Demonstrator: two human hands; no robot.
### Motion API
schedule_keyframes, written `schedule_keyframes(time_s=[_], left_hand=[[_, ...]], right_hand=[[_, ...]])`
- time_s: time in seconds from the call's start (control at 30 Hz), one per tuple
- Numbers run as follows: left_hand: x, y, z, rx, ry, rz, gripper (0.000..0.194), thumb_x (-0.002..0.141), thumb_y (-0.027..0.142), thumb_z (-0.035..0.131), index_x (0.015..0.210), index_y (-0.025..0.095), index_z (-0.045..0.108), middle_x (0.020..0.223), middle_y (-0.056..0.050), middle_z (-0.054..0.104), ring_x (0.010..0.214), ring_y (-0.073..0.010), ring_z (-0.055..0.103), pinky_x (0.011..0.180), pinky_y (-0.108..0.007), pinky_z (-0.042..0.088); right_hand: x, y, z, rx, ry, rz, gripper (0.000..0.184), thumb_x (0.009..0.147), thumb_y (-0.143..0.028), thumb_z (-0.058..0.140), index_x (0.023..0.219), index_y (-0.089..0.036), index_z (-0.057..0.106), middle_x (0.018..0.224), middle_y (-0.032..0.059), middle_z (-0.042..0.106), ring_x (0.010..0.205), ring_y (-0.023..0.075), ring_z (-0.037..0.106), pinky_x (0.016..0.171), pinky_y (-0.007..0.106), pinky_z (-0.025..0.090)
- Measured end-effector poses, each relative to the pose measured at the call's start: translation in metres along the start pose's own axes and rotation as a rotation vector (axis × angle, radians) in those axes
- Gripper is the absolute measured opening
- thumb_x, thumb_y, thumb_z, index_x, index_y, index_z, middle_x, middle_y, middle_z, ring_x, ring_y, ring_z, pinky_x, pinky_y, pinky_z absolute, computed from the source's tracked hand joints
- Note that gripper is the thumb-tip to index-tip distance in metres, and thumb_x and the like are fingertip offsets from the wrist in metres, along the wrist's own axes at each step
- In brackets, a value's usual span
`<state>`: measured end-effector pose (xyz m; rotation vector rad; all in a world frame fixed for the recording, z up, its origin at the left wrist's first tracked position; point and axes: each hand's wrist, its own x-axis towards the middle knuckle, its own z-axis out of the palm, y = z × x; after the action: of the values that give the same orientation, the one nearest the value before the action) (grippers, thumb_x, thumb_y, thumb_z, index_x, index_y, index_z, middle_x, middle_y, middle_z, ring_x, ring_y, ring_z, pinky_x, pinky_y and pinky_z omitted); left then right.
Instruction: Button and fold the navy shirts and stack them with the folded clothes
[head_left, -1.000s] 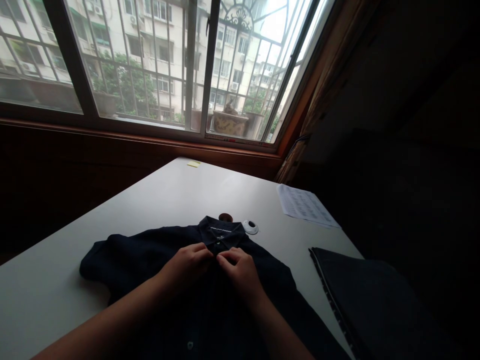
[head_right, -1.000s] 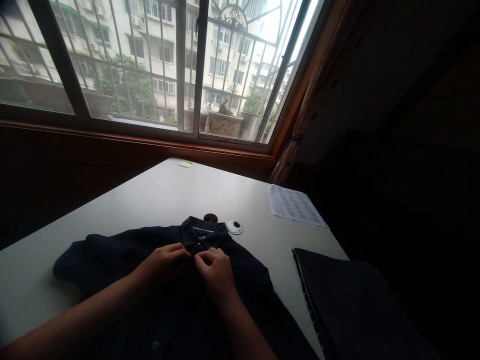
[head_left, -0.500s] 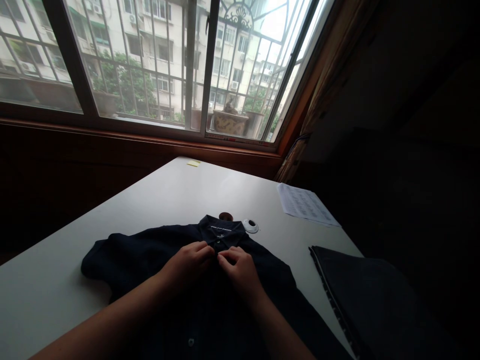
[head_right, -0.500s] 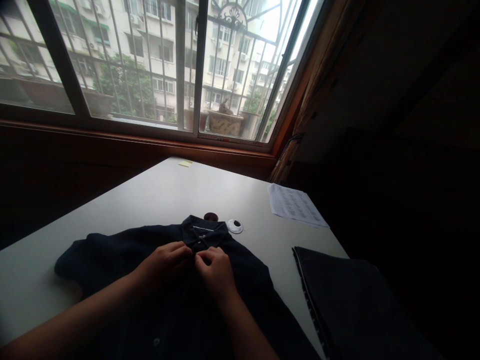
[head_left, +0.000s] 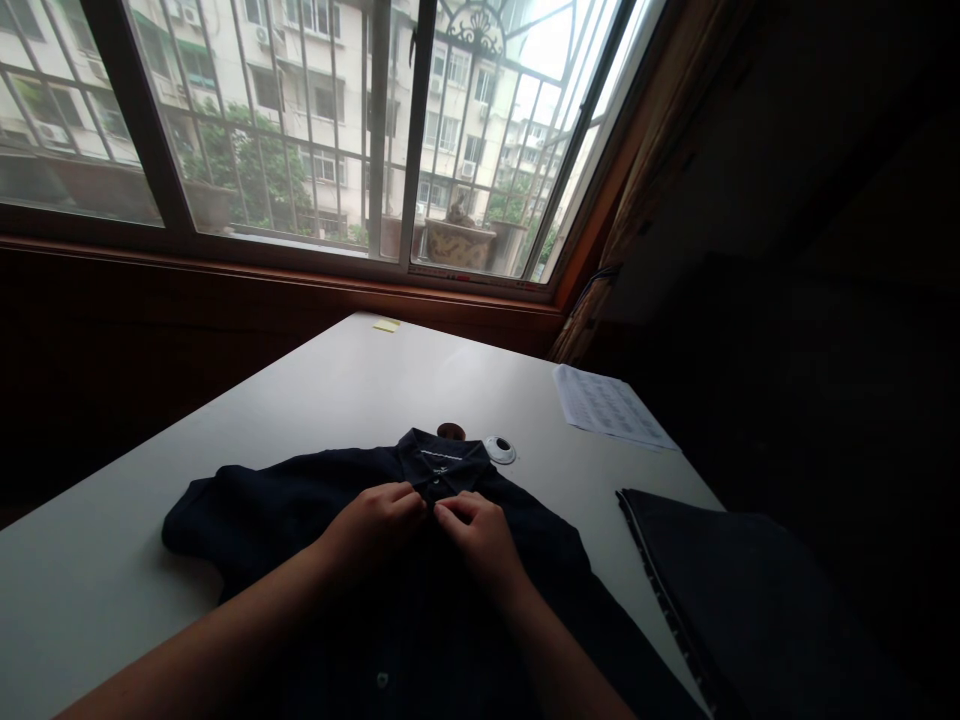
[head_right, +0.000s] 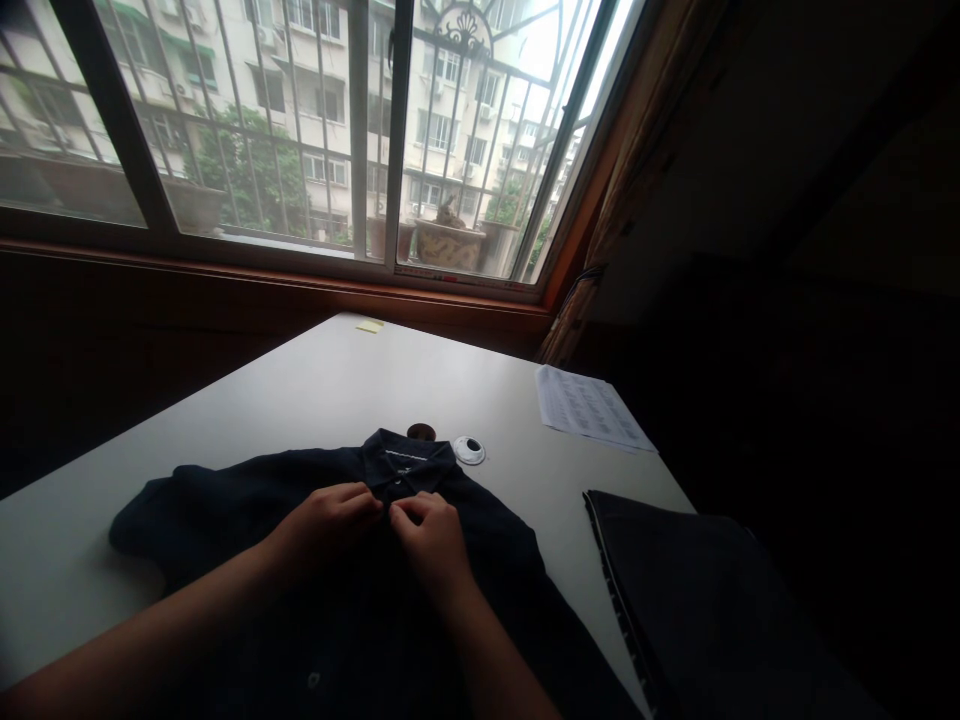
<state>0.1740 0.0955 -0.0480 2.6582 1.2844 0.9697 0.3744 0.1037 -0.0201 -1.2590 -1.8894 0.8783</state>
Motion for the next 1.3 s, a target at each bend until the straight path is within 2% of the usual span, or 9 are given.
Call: schedule_keyframes(time_s=[0.43, 0.8, 1.03, 1.3], left_hand=[[0.0002, 0.0017, -0.0013, 0.136, -0.01, 0.049, 0.025, 0.102, 0.021, 0.05, 0.079, 0.017, 0.059, 0.075, -0.001, 0.062, 0.067, -0.0154, 0.061, 0.063, -0.027, 0.049], [-0.0013, 0.0002, -0.0023, 0.047, -0.011, -0.008, 0.013, 0.098, 0.023, 0.058, 0.088, 0.017, 0.065, 0.081, -0.001, 0.068, 0.072, -0.0162, 0.067, 0.065, -0.026, 0.05], [-0.0005, 0.0015, -0.0061, 0.073, -0.041, -0.067, 0.012, 0.096, 0.024, 0.062, 0.087, 0.018, 0.068, 0.081, -0.001, 0.068, 0.075, -0.0188, 0.067, 0.069, -0.029, 0.052], [-0.0001, 0.0007, -0.0037, 0.015, -0.042, -0.093, 0.008, 0.094, 0.019, 0.064, 0.089, 0.017, 0.07, 0.084, -0.002, 0.069, 0.077, -0.0182, 0.066, 0.07, -0.028, 0.052]], right_hand=[[0.0007, -0.0028, -0.0014, 0.046, 0.007, 0.029, 0.017, 0.086, -0.028, 0.066, 0.081, -0.022, 0.082, 0.081, 0.0038, 0.076, 0.084, 0.0238, 0.069, 0.08, 0.033, 0.048], [0.0021, -0.0017, -0.003, 0.105, -0.049, 0.059, 0.024, 0.088, -0.032, 0.062, 0.087, -0.02, 0.083, 0.088, 0.0064, 0.08, 0.09, 0.0266, 0.072, 0.083, 0.035, 0.051], [0.0021, -0.0036, -0.0044, 0.097, -0.073, 0.069, 0.018, 0.083, -0.025, 0.066, 0.091, -0.022, 0.082, 0.094, 0.0053, 0.08, 0.094, 0.0253, 0.072, 0.089, 0.034, 0.051], [0.0005, 0.0001, 0.0005, 0.091, -0.046, 0.061, 0.013, 0.083, -0.026, 0.07, 0.09, -0.023, 0.081, 0.092, 0.0039, 0.078, 0.095, 0.024, 0.071, 0.088, 0.033, 0.051]])
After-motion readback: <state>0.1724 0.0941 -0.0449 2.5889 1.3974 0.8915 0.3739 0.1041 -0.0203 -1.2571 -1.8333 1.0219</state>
